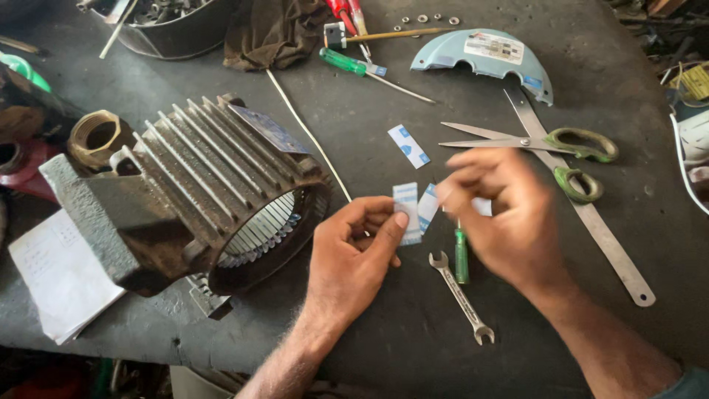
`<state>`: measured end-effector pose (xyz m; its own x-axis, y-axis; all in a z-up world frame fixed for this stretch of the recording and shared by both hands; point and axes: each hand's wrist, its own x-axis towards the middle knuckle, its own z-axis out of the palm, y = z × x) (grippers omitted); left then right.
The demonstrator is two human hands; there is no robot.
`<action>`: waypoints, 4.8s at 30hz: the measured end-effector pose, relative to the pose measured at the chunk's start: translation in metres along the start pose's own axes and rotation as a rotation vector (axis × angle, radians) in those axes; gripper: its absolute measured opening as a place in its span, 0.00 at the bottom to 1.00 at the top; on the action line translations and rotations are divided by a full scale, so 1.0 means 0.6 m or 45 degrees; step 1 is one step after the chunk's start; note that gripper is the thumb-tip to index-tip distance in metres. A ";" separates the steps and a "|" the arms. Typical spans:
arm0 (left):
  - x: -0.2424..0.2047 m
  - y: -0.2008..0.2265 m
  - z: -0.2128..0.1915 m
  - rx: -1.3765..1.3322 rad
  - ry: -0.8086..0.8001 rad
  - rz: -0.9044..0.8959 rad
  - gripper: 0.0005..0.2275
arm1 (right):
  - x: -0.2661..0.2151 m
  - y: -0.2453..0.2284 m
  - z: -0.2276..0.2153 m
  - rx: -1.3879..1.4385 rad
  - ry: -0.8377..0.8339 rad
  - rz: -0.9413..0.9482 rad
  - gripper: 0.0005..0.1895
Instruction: The person cuts small blue and white labels with scissors and applies them one by one to the fins of a metal motor housing. They use a wrench to press the labels into place and rotate the housing to access different areas.
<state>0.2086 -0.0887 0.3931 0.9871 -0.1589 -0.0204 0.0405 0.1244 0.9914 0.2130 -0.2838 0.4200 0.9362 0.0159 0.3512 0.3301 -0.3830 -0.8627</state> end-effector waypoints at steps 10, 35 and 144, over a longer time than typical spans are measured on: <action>0.003 0.000 0.006 0.014 0.008 -0.020 0.12 | 0.025 0.069 -0.159 -1.432 0.108 0.186 0.16; 0.116 0.028 0.045 -0.162 0.038 0.362 0.13 | 0.033 0.076 -0.144 0.636 -0.281 0.537 0.28; 0.122 0.030 0.036 -0.368 0.004 0.449 0.12 | -0.017 -0.011 0.009 -0.037 -0.364 0.826 0.07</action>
<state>0.2779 -0.1193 0.4125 0.9488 -0.0547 0.3113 -0.2572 0.4389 0.8610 0.2018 -0.2765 0.4198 0.9392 0.0167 -0.3429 -0.3043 -0.4215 -0.8542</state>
